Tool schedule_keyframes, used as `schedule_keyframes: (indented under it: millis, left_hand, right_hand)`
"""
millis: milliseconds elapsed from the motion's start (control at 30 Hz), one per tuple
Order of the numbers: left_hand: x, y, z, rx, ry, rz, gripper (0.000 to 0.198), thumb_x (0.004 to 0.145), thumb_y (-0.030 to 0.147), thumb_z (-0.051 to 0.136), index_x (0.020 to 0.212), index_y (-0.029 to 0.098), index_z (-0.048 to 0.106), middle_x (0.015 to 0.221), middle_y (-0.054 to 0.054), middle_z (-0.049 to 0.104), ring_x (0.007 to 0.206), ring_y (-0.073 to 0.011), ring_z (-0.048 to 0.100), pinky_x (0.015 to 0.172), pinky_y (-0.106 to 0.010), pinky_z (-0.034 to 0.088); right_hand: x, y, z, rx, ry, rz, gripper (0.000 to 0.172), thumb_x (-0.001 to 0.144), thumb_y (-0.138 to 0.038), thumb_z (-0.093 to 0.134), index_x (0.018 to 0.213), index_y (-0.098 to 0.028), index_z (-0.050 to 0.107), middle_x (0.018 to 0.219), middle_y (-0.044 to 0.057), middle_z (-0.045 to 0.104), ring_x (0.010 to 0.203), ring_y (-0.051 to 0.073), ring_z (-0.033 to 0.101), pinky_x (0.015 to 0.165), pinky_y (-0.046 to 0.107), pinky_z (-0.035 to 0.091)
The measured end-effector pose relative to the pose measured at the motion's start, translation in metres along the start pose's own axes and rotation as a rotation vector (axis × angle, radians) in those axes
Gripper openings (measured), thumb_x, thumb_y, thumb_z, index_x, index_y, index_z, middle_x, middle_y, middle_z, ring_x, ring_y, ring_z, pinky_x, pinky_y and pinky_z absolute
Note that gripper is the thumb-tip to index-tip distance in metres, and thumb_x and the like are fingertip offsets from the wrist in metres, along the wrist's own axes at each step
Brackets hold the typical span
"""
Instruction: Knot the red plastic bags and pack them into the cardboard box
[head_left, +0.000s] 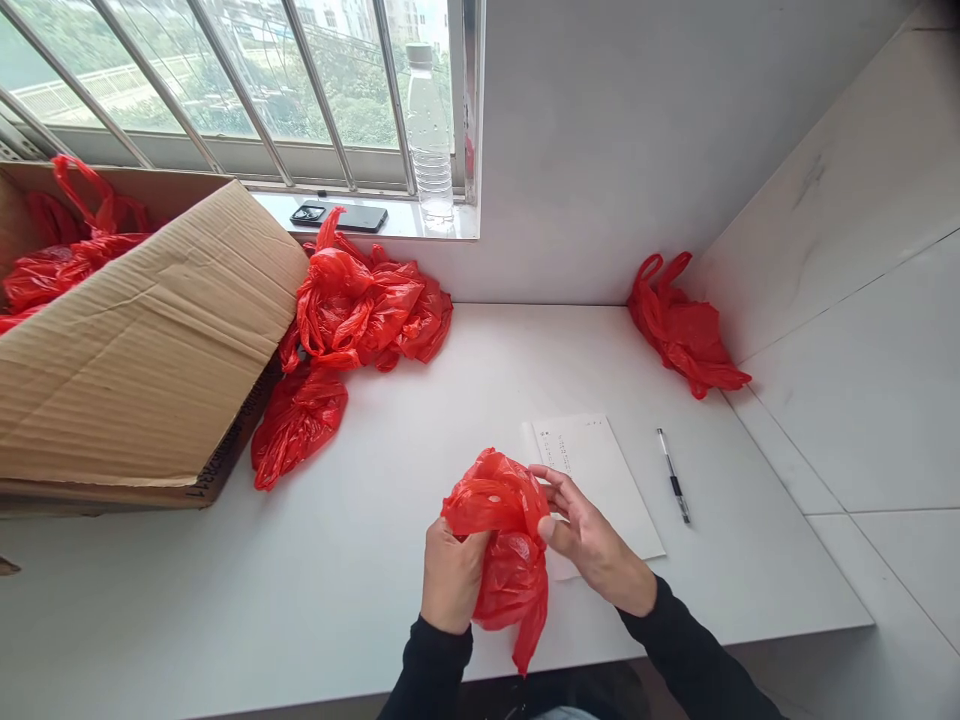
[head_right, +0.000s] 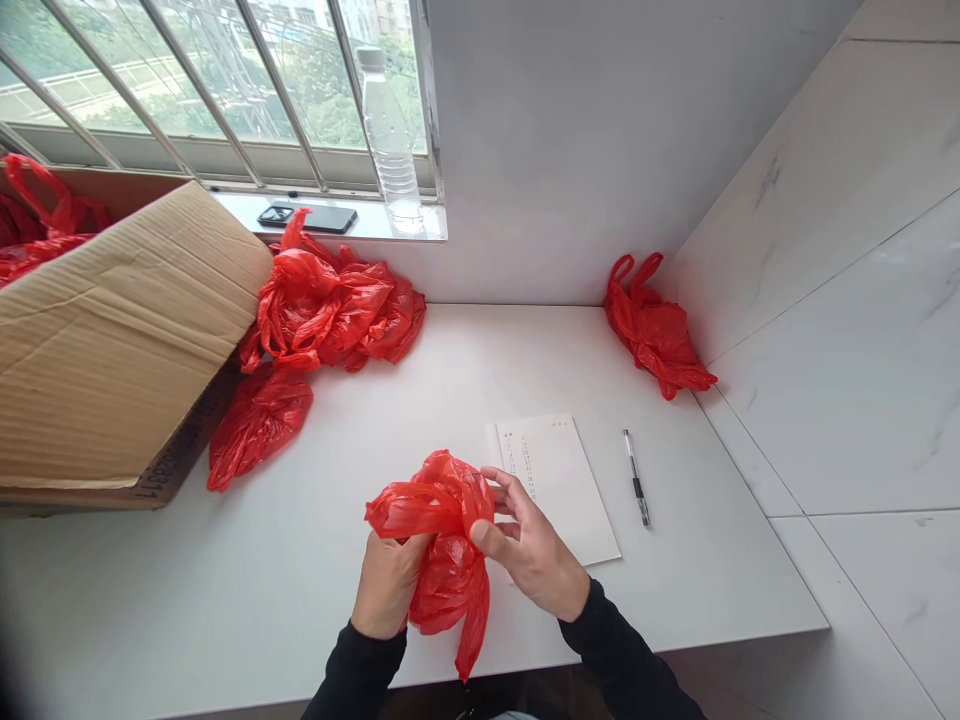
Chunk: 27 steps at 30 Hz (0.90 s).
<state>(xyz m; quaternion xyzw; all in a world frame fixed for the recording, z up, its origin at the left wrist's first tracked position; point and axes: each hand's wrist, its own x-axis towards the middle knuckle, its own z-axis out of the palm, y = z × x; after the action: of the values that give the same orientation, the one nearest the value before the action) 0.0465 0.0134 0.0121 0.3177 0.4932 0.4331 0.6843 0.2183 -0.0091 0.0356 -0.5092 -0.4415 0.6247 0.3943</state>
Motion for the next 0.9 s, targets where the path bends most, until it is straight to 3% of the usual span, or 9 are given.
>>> schedule_keyframes:
  millis: [100, 267, 433, 567, 900]
  left_hand:
    - [-0.001, -0.002, -0.002, -0.020, -0.062, -0.024, 0.034, 0.077, 0.040, 0.073, 0.101, 0.017, 0.066, 0.099, -0.009, 0.072, 0.081, -0.0241, 0.067, 0.069, -0.032, 0.052]
    - [-0.002, -0.002, -0.007, -0.026, -0.282, 0.013, 0.045, 0.080, 0.035, 0.071, 0.120, 0.020, 0.060, 0.122, -0.012, 0.065, 0.102, -0.0275, 0.065, 0.086, -0.037, 0.053]
    - [0.000, -0.002, -0.007, -0.022, -0.356, 0.047, 0.049, 0.082, 0.030, 0.070, 0.127, 0.023, 0.056, 0.127, -0.010, 0.062, 0.108, -0.0262, 0.062, 0.090, -0.036, 0.052]
    - [-0.001, -0.003, -0.006, -0.027, -0.444, 0.044, 0.050, 0.083, 0.029, 0.069, 0.131, 0.024, 0.053, 0.126, -0.010, 0.062, 0.102, -0.0236, 0.063, 0.089, -0.037, 0.053]
    - [0.002, -0.003, -0.011, -0.116, -0.274, 0.001, 0.036, 0.086, 0.032, 0.067, 0.119, 0.021, 0.060, 0.124, -0.012, 0.064, 0.108, -0.0281, 0.063, 0.088, -0.038, 0.054]
  right_hand:
    - [0.002, 0.005, 0.002, -0.002, -0.040, 0.037, 0.066, 0.086, -0.043, 0.071, 0.141, -0.029, 0.039, 0.131, 0.009, 0.058, 0.115, 0.025, 0.059, 0.099, 0.043, 0.049]
    - [0.006, 0.011, 0.000, 0.089, 0.046, 0.010, 0.049, 0.089, -0.037, 0.066, 0.133, -0.027, 0.047, 0.112, 0.007, 0.067, 0.100, 0.024, 0.066, 0.088, 0.040, 0.054]
    - [0.005, 0.008, -0.004, 0.125, 0.077, 0.008, 0.046, 0.089, -0.035, 0.067, 0.130, -0.027, 0.049, 0.107, 0.006, 0.069, 0.094, 0.023, 0.067, 0.085, 0.039, 0.054]
    - [0.005, 0.006, -0.003, 0.166, 0.081, 0.006, 0.042, 0.089, -0.034, 0.067, 0.127, -0.026, 0.052, 0.110, 0.006, 0.068, 0.097, 0.023, 0.066, 0.088, 0.039, 0.053]
    - [0.002, -0.003, 0.002, 0.173, -0.067, -0.016, 0.048, 0.099, -0.046, 0.049, 0.143, -0.031, 0.044, 0.141, 0.007, 0.053, 0.126, 0.025, 0.053, 0.104, 0.041, 0.046]
